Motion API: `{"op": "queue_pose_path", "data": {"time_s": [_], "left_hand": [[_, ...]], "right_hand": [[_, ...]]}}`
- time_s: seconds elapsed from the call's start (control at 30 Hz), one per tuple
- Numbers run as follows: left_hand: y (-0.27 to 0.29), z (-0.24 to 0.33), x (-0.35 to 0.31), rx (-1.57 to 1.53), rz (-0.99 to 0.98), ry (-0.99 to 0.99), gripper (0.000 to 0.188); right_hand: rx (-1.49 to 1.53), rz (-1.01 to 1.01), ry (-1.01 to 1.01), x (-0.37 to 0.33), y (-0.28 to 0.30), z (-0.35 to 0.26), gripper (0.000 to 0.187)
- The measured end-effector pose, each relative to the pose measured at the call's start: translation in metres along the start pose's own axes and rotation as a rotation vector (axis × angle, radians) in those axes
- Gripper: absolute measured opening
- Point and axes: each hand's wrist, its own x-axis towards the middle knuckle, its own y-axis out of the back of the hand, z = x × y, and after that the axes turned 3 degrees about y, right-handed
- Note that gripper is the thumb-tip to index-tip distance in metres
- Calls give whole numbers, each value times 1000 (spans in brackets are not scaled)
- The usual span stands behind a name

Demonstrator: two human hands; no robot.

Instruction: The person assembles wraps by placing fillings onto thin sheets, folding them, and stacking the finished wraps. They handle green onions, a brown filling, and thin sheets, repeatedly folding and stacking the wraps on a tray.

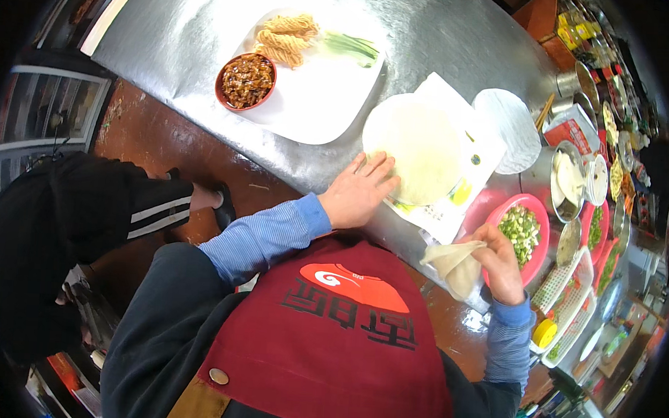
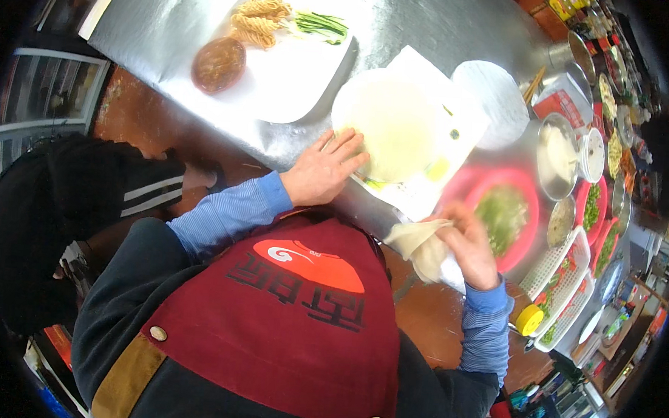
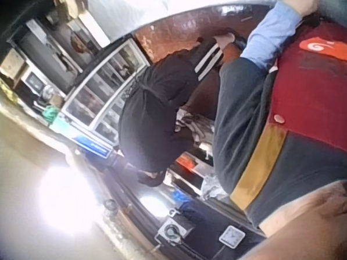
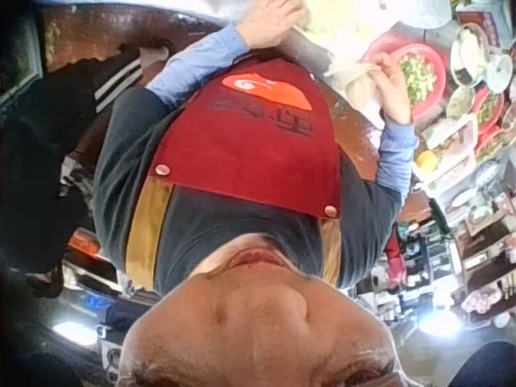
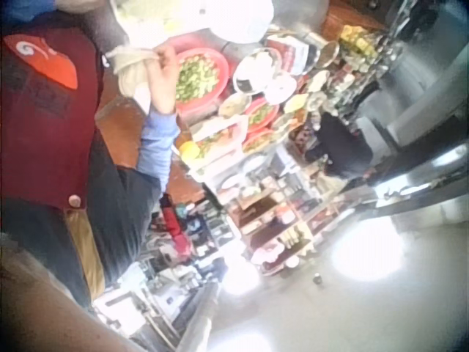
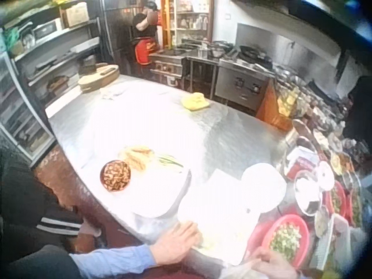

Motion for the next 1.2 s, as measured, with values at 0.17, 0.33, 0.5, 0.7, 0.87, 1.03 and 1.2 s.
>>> {"op": "queue_pose_path", "data": {"time_s": [0.17,0.33,0.5,0.7,0.87,1.03,1.2], "left_hand": [[25,4,-12,-379,6,109,51],[66,-12,-13,-840,196,129,54],[109,-67,-32,-859,487,353,41],[105,-107,-96,-866,648,703,25],[92,-109,-116,-754,648,802,22],[87,-101,-101,-766,599,755,21],[87,-77,-59,-649,451,489,21]], "right_hand": [[162,51,-276,17,3,-18,20],[-61,-99,-122,62,-42,-57,24],[-389,-223,234,151,-107,-81,20],[-702,-11,842,221,-178,-76,21],[-1302,-296,1023,220,-174,-17,41],[-1088,-40,946,145,-151,-15,35],[-959,358,712,87,-105,16,23]]}}
